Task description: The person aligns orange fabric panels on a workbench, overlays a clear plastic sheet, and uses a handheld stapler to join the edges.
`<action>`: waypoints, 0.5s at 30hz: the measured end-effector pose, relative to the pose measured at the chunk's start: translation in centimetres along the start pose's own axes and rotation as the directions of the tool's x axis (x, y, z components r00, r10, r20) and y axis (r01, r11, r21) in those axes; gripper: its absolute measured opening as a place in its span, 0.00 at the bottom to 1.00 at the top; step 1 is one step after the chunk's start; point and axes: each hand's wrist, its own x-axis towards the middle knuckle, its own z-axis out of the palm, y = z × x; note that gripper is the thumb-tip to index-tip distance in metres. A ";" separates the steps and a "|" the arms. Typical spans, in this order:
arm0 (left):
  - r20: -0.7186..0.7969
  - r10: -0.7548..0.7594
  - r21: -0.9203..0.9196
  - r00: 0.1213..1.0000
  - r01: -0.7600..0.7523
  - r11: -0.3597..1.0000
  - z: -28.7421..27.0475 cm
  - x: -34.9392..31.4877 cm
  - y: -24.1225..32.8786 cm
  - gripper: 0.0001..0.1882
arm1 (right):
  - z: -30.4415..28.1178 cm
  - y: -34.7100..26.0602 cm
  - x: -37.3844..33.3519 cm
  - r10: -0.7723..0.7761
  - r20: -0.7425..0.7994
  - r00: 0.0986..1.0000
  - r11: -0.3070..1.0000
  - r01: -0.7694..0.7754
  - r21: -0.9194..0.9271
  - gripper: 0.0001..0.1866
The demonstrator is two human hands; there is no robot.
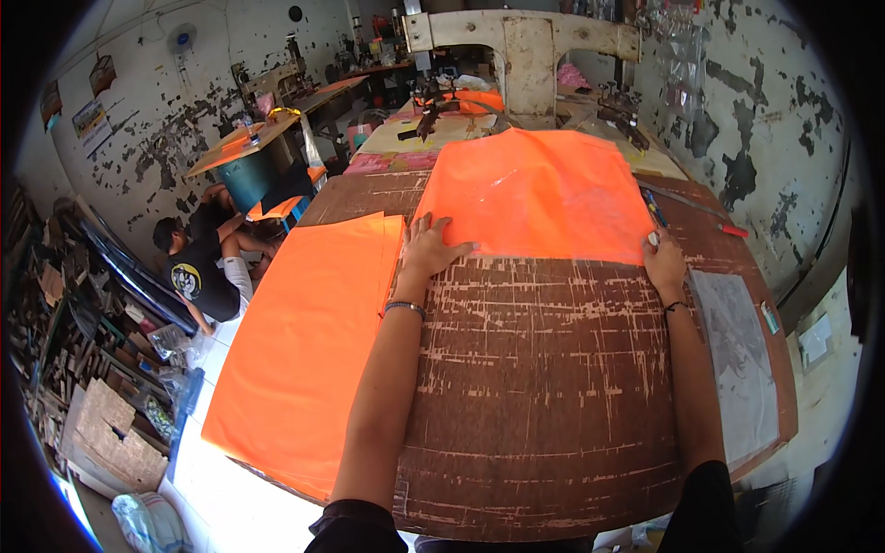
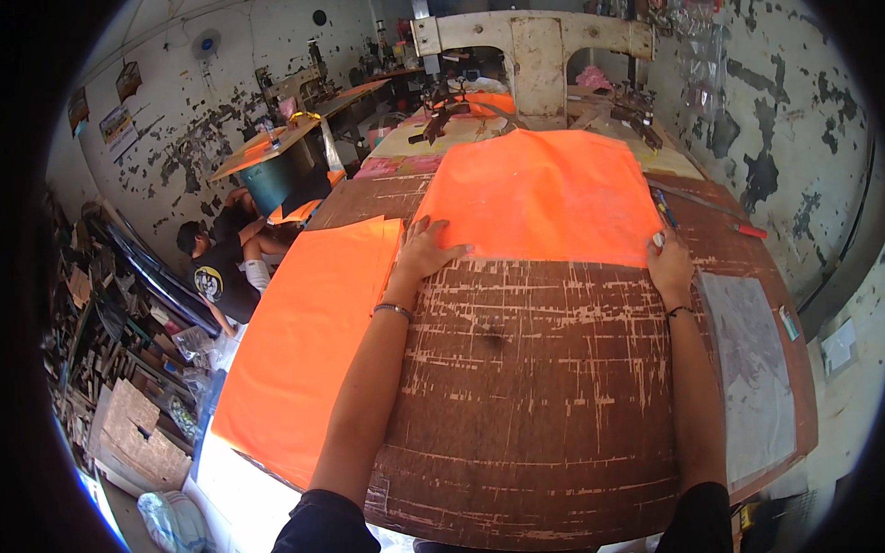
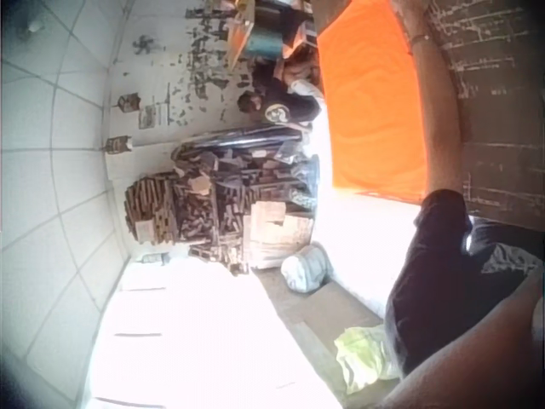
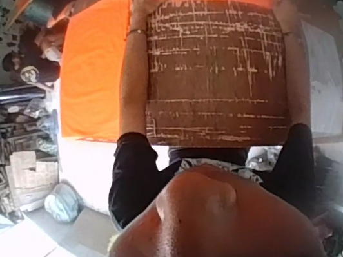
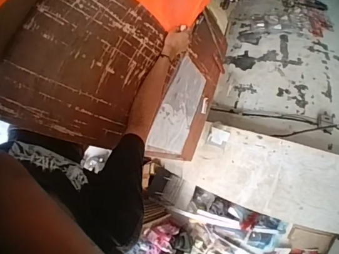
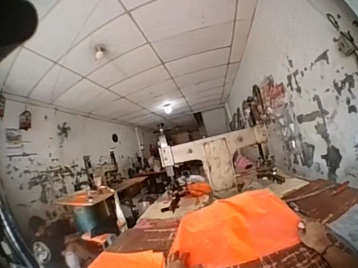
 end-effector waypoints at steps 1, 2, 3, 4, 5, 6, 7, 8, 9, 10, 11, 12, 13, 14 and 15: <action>-0.004 0.003 0.036 1.000 -0.003 0.999 -0.2 0.1 0.2 0.52 | 0.1 0.1 0.0 0.017 0.014 1.000 1.000 -0.017 0.016 0.21; -0.012 0.002 0.029 1.000 -0.001 1.000 0.0 0.1 0.4 0.52 | 0.2 0.5 -0.2 0.008 0.009 1.000 1.000 -0.008 0.012 0.21; -0.008 0.001 0.035 1.000 -0.001 0.999 0.2 0.1 0.2 0.51 | 0.4 0.6 -0.4 0.000 -0.010 1.000 1.000 0.000 0.009 0.21; -0.004 0.002 0.043 1.000 -0.002 0.999 0.3 0.3 0.1 0.50 | 0.5 0.7 -0.2 -0.006 -0.027 1.000 1.000 0.006 0.005 0.21; -0.010 0.000 0.042 1.000 0.000 0.999 0.4 0.6 0.0 0.50 | 0.6 0.9 0.2 -0.011 -0.030 0.999 1.000 0.011 0.007 0.21; -0.009 0.002 0.045 1.000 -0.001 0.999 0.4 0.4 -0.1 0.49 | 0.6 0.6 -0.1 0.003 -0.016 1.000 1.000 -0.003 0.001 0.20; -0.006 0.004 0.048 1.000 -0.004 0.999 0.4 0.3 -0.3 0.49 | 0.6 0.5 -0.3 0.018 -0.002 1.000 1.000 -0.018 -0.006 0.19; 0.002 0.003 0.053 1.000 -0.003 0.999 0.3 0.4 -0.5 0.49 | 0.4 0.2 0.0 0.024 0.025 0.999 1.000 -0.024 -0.001 0.19; -0.011 0.004 0.040 1.000 -0.004 0.999 0.4 0.5 -0.3 0.49 | 0.4 0.4 0.2 0.032 0.034 0.999 0.999 -0.032 -0.003 0.19; -0.023 0.006 0.026 1.000 -0.005 1.000 0.5 0.6 -0.2 0.49 | 0.4 0.6 0.2 0.008 0.001 1.000 1.000 -0.008 -0.002 0.20; -0.011 0.006 0.028 1.000 -0.006 1.000 0.5 0.5 -0.1 0.49 | 0.4 0.8 0.1 -0.016 -0.032 0.999 1.000 0.016 -0.002 0.21; -0.004 0.004 0.027 1.000 -0.004 1.000 0.5 0.6 -0.1 0.48 | 0.5 1.0 0.1 -0.012 -0.024 1.000 1.000 0.012 -0.003 0.21; 0.002 0.003 0.025 1.000 -0.003 1.000 0.5 0.7 0.0 0.48 | 0.5 1.0 0.2 -0.007 -0.019 1.000 1.000 0.007 -0.004 0.21; 0.008 -0.005 0.027 1.000 0.004 1.000 0.5 0.8 0.0 0.47 | 0.6 0.9 0.4 -0.013 -0.025 1.000 1.000 0.013 -0.003 0.20; 0.016 -0.002 0.029 1.000 0.001 1.000 0.4 0.7 0.0 0.47 | 0.5 0.7 0.3 -0.015 -0.029 0.999 1.000 0.015 -0.002 0.20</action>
